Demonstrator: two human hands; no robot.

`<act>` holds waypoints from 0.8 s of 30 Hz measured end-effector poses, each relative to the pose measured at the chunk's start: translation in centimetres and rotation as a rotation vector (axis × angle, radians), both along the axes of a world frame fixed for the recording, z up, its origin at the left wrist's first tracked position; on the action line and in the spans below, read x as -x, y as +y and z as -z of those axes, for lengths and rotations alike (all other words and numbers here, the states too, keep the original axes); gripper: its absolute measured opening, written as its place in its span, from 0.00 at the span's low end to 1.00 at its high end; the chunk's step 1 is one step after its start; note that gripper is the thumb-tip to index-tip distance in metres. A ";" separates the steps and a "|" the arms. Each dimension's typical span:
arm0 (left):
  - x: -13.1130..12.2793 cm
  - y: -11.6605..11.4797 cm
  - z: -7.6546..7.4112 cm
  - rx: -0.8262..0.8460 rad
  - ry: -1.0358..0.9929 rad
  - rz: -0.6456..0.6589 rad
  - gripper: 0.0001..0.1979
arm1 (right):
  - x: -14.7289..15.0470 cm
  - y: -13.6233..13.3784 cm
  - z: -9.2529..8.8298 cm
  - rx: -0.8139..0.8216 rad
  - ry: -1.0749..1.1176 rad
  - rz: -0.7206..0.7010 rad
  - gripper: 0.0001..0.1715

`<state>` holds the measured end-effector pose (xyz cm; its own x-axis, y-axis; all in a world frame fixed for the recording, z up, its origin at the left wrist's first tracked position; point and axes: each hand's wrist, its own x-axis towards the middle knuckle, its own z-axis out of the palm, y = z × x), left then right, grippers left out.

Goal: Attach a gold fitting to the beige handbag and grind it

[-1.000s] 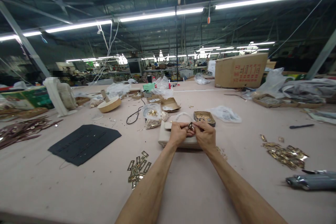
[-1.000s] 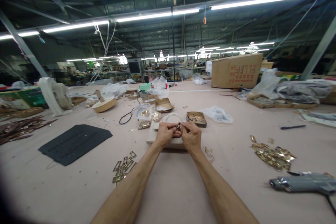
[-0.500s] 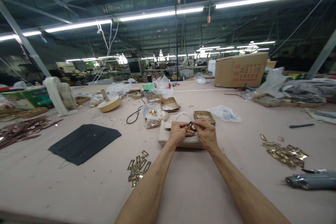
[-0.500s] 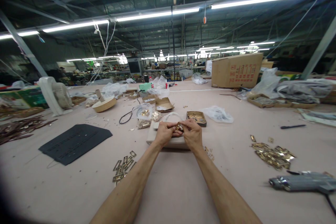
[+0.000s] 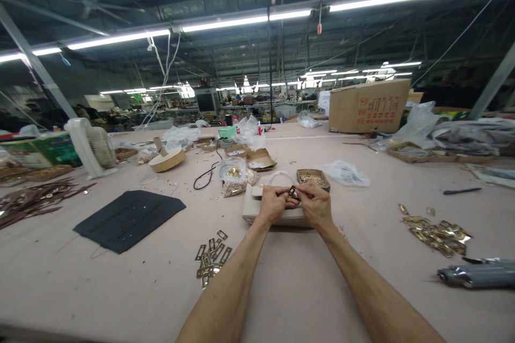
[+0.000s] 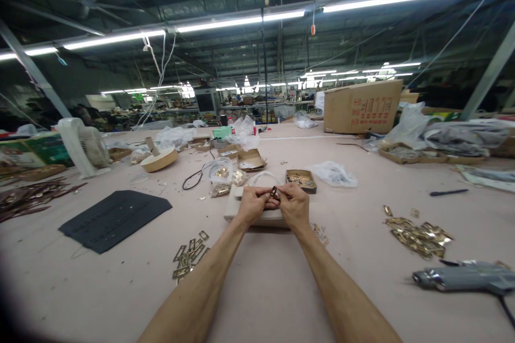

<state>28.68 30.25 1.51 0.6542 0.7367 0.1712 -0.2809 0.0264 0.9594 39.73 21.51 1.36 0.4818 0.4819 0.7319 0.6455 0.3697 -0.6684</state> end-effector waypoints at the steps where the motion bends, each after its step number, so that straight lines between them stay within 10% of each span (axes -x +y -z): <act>1: 0.0 0.0 0.0 -0.006 0.002 -0.006 0.12 | 0.0 0.0 0.0 0.004 0.002 0.004 0.11; 24: 0.5 -2.3 -1.0 -0.777 0.265 -0.239 0.10 | -0.9 0.4 -0.3 0.074 0.210 0.004 0.14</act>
